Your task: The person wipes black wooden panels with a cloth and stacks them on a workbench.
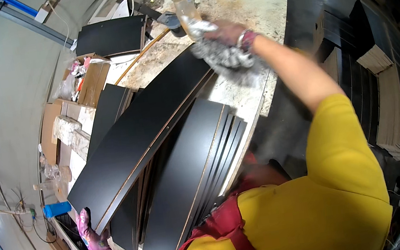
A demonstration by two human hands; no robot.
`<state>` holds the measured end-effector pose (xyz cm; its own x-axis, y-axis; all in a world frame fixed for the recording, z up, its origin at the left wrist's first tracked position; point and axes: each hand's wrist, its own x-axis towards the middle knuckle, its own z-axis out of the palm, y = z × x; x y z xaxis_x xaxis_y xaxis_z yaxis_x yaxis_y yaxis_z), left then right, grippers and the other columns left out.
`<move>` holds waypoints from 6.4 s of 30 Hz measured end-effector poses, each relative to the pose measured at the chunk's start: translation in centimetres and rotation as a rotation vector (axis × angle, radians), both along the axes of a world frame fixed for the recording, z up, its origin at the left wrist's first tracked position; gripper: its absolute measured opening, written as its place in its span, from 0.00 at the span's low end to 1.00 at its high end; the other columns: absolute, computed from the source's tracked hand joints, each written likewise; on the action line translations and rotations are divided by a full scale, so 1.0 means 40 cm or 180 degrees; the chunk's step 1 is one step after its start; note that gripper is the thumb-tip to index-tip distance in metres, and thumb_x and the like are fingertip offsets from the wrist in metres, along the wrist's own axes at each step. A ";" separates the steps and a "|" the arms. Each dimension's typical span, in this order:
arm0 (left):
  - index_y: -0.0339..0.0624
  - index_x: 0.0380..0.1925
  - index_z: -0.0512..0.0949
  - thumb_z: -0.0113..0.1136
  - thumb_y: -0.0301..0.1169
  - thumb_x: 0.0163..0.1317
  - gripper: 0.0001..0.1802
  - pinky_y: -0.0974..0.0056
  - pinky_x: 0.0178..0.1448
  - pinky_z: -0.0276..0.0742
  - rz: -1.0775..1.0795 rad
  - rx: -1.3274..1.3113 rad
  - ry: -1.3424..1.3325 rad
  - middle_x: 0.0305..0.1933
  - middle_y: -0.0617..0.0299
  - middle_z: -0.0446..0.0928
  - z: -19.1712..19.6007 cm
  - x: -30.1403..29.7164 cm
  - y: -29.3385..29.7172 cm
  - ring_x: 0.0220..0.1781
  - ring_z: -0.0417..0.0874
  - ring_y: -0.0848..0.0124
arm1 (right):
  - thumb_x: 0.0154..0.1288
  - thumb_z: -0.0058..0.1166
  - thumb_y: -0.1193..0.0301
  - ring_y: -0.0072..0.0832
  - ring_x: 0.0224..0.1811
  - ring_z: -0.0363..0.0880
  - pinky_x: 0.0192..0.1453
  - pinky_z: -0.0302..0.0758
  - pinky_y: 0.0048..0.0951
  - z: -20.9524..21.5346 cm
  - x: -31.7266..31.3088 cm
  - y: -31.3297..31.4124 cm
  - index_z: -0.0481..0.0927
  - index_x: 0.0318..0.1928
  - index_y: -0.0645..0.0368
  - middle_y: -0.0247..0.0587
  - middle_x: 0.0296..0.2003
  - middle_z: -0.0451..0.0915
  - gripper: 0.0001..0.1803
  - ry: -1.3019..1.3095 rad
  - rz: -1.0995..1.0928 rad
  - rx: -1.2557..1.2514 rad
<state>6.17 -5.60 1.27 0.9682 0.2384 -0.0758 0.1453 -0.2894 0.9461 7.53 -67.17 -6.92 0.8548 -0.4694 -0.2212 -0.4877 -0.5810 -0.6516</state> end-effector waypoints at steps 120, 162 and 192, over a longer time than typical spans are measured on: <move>0.46 0.53 0.73 0.50 0.15 0.43 0.32 0.50 0.60 0.70 -0.1706 0.3676 -0.0736 0.63 0.55 0.67 -0.277 -0.663 0.319 0.66 0.64 0.44 | 0.56 0.52 0.76 0.37 0.55 0.74 0.58 0.71 0.33 -0.073 -0.174 0.426 0.73 0.58 0.49 0.43 0.55 0.74 0.26 -0.0653 0.1630 -0.1475; 0.45 0.57 0.71 0.62 0.21 0.51 0.29 0.60 0.62 0.68 -0.0170 0.3534 0.0387 0.56 0.53 0.74 -0.274 -0.593 0.803 0.59 0.72 0.57 | 0.62 0.56 0.62 0.24 0.43 0.75 0.50 0.71 0.27 -0.184 -0.103 0.099 0.72 0.54 0.67 0.36 0.43 0.78 0.25 0.0299 0.1181 0.0725; 0.37 0.51 0.72 0.52 0.42 0.63 0.23 0.55 0.55 0.68 -0.3548 0.2587 -0.0661 0.44 0.47 0.74 -0.149 0.022 -0.402 0.49 0.74 0.51 | 0.63 0.44 0.43 0.42 0.58 0.71 0.63 0.62 0.33 -0.079 -0.240 0.363 0.72 0.58 0.56 0.50 0.54 0.74 0.34 0.0190 0.0357 -0.0550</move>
